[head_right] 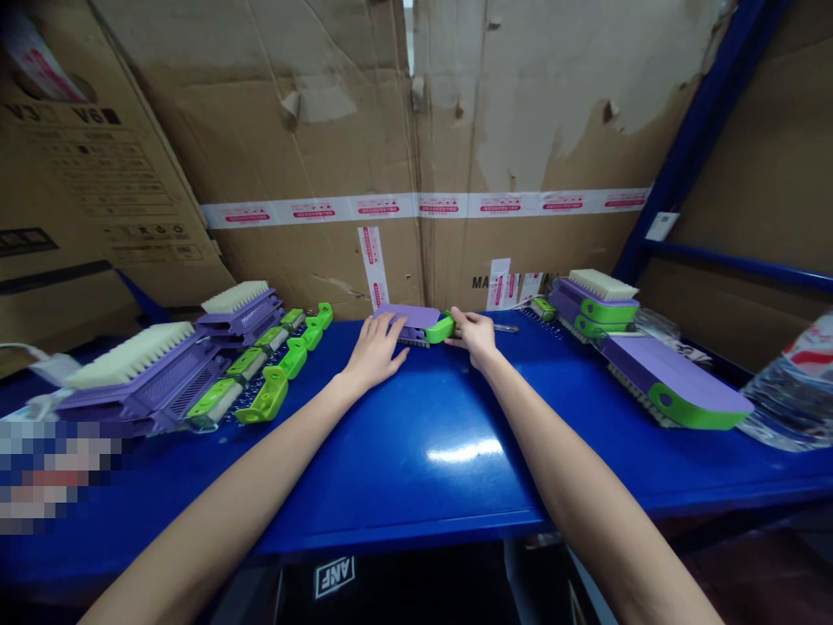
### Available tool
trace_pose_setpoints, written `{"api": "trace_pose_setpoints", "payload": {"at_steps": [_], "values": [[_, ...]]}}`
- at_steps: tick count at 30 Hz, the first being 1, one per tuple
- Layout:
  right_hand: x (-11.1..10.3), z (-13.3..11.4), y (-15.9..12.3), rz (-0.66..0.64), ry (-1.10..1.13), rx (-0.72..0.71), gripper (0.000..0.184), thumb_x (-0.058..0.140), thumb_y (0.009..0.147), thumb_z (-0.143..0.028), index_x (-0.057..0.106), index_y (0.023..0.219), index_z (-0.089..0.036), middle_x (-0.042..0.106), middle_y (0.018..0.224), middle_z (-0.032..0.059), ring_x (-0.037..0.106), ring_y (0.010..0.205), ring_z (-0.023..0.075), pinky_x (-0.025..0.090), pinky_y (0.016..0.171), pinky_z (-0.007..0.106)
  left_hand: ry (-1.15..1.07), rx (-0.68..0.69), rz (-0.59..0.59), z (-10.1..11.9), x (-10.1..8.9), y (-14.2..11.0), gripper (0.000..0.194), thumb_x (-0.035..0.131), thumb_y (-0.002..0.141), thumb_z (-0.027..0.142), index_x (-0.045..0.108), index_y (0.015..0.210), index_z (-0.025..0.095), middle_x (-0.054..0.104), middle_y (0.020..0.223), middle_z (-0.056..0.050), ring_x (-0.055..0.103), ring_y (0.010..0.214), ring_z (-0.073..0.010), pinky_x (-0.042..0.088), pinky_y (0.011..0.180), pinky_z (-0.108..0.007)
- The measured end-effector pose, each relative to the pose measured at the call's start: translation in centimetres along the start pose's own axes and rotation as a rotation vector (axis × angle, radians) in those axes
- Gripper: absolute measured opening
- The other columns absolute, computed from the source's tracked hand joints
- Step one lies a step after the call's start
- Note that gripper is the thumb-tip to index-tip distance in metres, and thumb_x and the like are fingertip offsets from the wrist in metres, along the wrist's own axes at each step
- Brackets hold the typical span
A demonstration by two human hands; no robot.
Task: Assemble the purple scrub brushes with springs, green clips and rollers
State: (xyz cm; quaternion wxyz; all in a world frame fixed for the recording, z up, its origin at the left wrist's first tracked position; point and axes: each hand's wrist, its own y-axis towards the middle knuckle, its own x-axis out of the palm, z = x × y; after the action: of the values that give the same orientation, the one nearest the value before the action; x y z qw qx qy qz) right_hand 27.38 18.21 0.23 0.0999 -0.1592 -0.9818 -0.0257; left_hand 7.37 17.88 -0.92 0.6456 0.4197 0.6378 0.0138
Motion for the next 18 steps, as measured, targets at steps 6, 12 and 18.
{"api": "trace_pose_setpoints", "payload": {"at_steps": [6, 12, 18], "values": [[0.67, -0.51, -0.79, -0.100, 0.007, 0.086, 0.016, 0.070, 0.076, -0.021, 0.064, 0.089, -0.013, 0.065, 0.068, 0.0031, 0.061, 0.056, 0.0109, 0.058, 0.055, 0.026, 0.006, 0.007, -0.007, 0.20, -0.11, 0.02, 0.053, 0.049, 0.085, 0.033, 0.042, 0.133, 0.012, 0.047, 0.132, -0.019, 0.041, 0.126, -0.0318, 0.026, 0.109, -0.048], [0.28, -0.79, -0.39, -0.023, -0.013, 0.100, 0.012, 0.062, 0.076, -0.014, 0.063, 0.088, -0.012, 0.063, 0.059, 0.0021, 0.058, 0.050, 0.0116, 0.053, 0.046, 0.024, 0.035, 0.002, -0.021, 0.25, -0.09, 0.05, 0.054, 0.049, 0.086, 0.033, 0.041, 0.135, 0.012, 0.046, 0.134, -0.019, 0.041, 0.127, -0.0320, 0.026, 0.109, -0.048], [-0.16, -0.66, -0.15, -0.091, -0.019, 0.122, 0.012, 0.057, 0.079, -0.014, 0.065, 0.088, -0.012, 0.062, 0.059, 0.0019, 0.059, 0.050, 0.0123, 0.050, 0.046, 0.023, 0.037, 0.010, 0.003, 0.24, 0.05, 0.05, 0.054, 0.051, 0.085, 0.032, 0.042, 0.134, 0.010, 0.047, 0.132, -0.020, 0.042, 0.125, -0.0328, 0.027, 0.108, -0.048]]}}
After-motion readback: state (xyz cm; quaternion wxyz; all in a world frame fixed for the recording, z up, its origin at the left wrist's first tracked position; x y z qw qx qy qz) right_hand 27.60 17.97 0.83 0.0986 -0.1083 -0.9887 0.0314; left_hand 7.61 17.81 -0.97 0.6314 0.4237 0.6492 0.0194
